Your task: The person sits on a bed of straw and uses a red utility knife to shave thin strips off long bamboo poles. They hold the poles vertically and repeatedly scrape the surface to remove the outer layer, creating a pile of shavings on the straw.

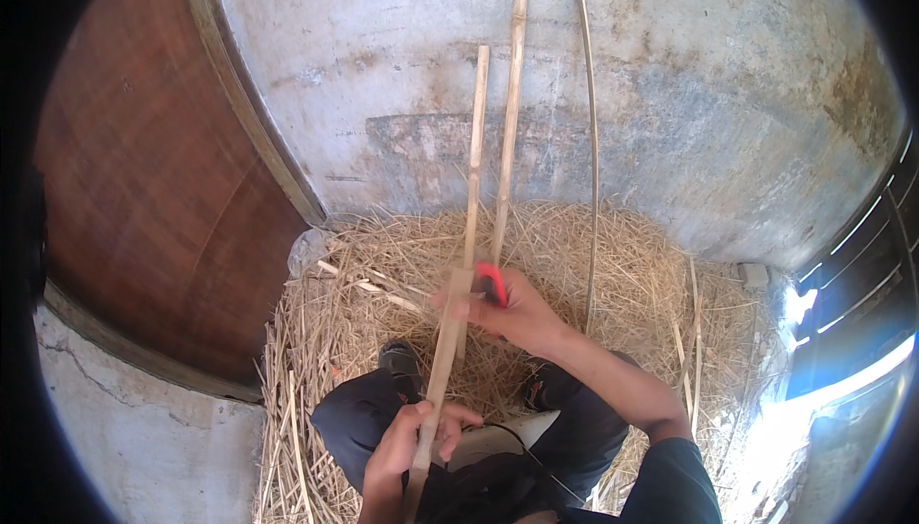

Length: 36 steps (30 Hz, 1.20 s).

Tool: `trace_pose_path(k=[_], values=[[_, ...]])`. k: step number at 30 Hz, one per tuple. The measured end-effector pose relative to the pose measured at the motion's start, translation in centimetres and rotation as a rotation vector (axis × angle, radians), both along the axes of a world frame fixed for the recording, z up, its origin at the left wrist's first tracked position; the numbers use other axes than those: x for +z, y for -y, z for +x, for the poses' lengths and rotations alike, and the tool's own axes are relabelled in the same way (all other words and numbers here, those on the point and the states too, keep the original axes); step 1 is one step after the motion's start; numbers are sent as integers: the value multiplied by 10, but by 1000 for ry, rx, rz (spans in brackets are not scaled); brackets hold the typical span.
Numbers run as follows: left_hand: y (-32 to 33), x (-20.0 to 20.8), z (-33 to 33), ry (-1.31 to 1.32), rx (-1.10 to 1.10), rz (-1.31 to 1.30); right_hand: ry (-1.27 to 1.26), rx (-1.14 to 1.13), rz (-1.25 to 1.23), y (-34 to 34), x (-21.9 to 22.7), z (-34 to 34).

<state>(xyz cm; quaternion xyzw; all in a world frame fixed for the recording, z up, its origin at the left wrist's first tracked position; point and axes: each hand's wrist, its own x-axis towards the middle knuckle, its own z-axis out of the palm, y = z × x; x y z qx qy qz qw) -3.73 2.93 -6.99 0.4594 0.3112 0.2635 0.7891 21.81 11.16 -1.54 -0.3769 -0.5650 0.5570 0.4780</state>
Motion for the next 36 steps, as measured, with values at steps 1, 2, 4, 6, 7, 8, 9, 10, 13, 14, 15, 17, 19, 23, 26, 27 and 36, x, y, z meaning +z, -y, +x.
trace_pose_path(k=[1,2,4,6,7,8,9,10,13,14,15,17,19,23,26,27,36], values=[[6,9,8,-61,126,112,3,-44,5,0,0,-3],[10,16,13,-122,250,225,39,-48,7,0,1,-2],[15,17,9,-214,278,218,109,-54,11,0,4,1],[18,16,5,-249,315,203,149,-94,212,-1,-2,2],[20,16,4,-235,338,192,168,-113,312,-2,-4,3],[20,16,2,-221,364,182,202,-147,402,0,-2,3],[20,16,1,-218,385,219,236,-181,492,4,3,2],[19,18,-2,-215,406,255,294,-198,567,7,4,0],[20,26,-3,-201,458,264,520,-239,760,20,-2,-3],[20,29,-3,-194,475,248,608,-220,826,24,2,-5],[20,31,-2,-197,477,261,697,-200,892,31,11,-9],[19,34,-1,-203,480,285,787,-210,1007,35,11,-15],[20,36,3,-209,494,290,813,-240,1036,37,9,-18],[22,34,9,-272,521,386,874,-262,1083,40,10,-24],[20,41,11,-358,541,474,920,-251,1056,46,12,-28],[19,42,11,-372,543,485,909,-259,1062,46,11,-29],[15,41,14,-378,568,559,931,-304,1070,50,6,-36]])
